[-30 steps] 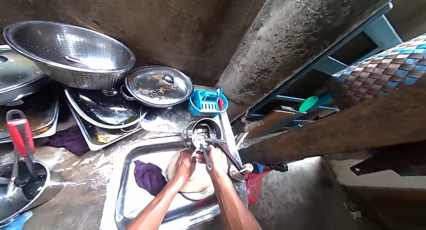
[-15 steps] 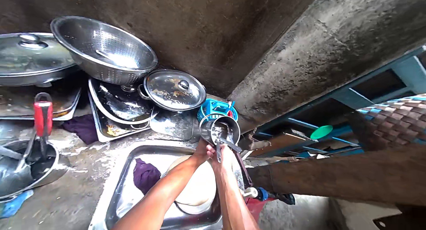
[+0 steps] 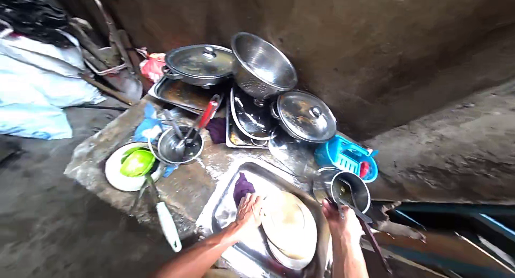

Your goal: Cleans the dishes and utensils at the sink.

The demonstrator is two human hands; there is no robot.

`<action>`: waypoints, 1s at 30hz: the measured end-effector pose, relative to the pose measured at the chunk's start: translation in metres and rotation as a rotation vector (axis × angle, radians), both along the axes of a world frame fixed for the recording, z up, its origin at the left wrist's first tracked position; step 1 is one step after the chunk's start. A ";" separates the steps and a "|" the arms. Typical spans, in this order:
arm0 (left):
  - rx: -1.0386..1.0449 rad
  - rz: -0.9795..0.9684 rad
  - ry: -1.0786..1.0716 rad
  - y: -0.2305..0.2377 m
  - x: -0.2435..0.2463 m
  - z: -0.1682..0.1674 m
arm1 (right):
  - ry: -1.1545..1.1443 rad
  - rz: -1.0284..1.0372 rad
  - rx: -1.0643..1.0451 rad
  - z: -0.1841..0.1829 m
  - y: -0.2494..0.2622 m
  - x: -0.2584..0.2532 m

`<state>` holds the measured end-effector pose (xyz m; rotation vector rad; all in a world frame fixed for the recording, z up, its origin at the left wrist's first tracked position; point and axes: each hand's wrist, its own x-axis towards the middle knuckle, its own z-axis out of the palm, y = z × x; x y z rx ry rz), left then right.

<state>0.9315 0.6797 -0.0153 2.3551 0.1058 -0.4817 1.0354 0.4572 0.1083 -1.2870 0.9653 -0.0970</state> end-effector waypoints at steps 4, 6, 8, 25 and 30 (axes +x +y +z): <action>-0.153 0.183 -0.071 0.048 -0.039 0.009 | 0.001 0.016 -0.004 -0.011 0.001 0.008; -0.197 0.305 -0.132 0.070 -0.060 0.012 | -0.005 0.026 -0.032 -0.014 0.002 0.012; -0.237 0.495 -0.291 0.087 -0.080 0.005 | -0.005 0.056 -0.057 -0.016 0.002 0.016; -0.255 0.392 -0.304 0.167 -0.146 0.007 | -0.230 0.056 -0.017 -0.045 0.025 -0.050; -0.028 0.369 -0.610 0.185 -0.206 0.022 | -0.178 0.546 -0.102 -0.044 0.125 -0.069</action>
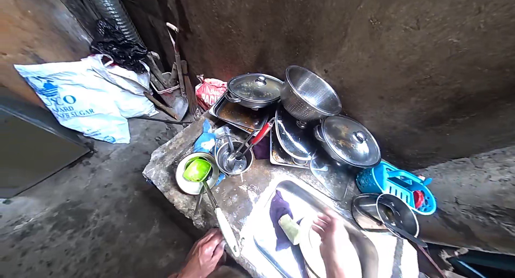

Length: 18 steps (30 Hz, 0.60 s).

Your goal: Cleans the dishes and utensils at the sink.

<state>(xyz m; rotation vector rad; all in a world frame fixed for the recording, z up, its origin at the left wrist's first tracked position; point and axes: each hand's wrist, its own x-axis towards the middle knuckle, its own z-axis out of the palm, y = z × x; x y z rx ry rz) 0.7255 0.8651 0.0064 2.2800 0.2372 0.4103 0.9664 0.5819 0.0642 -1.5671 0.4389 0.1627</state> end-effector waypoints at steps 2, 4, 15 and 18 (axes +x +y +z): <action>0.008 -0.044 0.071 0.029 -0.027 0.009 | 0.051 0.279 -0.042 0.006 0.062 0.002; 0.044 -0.027 0.143 0.070 -0.046 0.018 | 0.119 0.527 -0.087 0.017 0.123 0.010; -0.248 0.311 0.796 0.229 0.086 0.050 | 0.256 0.706 -0.457 0.013 0.258 0.033; -0.240 0.378 0.813 0.220 0.088 0.044 | 0.272 0.703 -0.466 0.018 0.229 0.032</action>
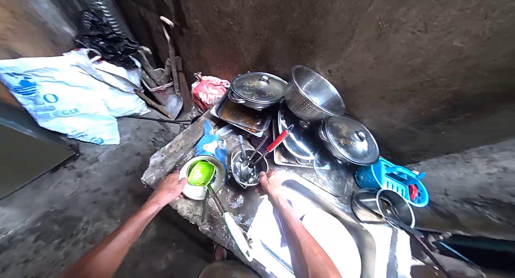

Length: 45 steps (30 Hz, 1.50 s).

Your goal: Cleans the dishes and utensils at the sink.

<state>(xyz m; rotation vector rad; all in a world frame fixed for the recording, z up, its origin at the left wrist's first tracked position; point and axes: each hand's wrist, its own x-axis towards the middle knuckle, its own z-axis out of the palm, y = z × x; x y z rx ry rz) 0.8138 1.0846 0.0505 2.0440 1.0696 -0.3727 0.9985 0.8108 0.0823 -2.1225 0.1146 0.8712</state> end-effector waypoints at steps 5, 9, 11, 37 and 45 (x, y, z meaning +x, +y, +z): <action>0.061 -0.058 0.001 -0.013 0.003 0.003 | -0.037 -0.055 -0.028 0.011 -0.095 -0.013; -0.084 -0.096 0.012 -0.041 0.015 0.019 | -0.011 -0.208 -0.065 0.007 -0.162 -0.025; -0.152 -0.149 0.000 -0.060 0.031 0.024 | -0.004 -0.285 -0.082 0.005 -0.186 -0.029; 0.405 -0.339 -0.003 -0.006 0.041 -0.002 | -0.110 -0.444 -0.123 -0.106 -0.221 -0.011; 0.324 -0.116 -0.356 0.013 0.021 -0.010 | -0.071 -0.561 0.186 -0.085 -0.226 -0.040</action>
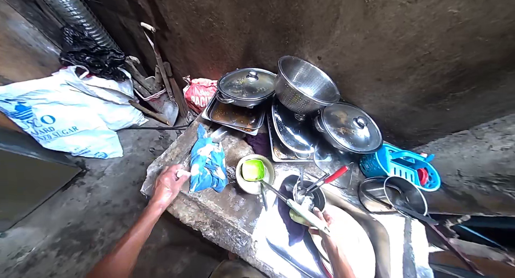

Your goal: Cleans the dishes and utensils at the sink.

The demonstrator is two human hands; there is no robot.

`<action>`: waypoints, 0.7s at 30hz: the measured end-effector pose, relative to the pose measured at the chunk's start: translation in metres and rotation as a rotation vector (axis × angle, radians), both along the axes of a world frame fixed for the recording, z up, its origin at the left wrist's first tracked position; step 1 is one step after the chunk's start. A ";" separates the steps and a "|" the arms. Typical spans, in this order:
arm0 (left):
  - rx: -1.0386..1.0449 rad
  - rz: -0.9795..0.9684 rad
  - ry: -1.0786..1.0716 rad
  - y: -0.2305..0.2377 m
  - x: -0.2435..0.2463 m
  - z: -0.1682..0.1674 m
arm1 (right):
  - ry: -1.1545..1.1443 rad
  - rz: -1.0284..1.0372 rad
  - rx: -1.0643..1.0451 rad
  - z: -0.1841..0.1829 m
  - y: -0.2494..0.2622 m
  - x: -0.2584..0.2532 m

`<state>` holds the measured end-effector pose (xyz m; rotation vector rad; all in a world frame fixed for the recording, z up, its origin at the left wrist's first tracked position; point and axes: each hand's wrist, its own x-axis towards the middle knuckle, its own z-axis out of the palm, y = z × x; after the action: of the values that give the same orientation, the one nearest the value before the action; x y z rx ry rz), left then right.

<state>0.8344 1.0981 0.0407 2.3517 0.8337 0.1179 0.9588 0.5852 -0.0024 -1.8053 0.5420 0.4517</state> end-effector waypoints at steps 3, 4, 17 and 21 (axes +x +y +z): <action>-0.098 -0.019 -0.279 -0.005 0.004 0.017 | -0.030 0.009 -0.009 -0.001 -0.003 -0.005; -0.129 -0.088 -0.376 -0.016 0.008 0.021 | -0.039 -0.011 -0.032 0.002 -0.005 -0.008; -0.394 -1.314 -0.653 -0.336 -0.004 0.046 | -0.426 0.228 0.292 0.112 -0.023 -0.179; -0.401 -1.480 -0.714 -0.385 -0.001 0.030 | -0.445 0.002 0.327 0.106 -0.052 -0.216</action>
<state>0.8331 0.7126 0.0705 1.7659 -1.1307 0.1171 0.7425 0.5329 0.1036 -1.5256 0.1456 0.1191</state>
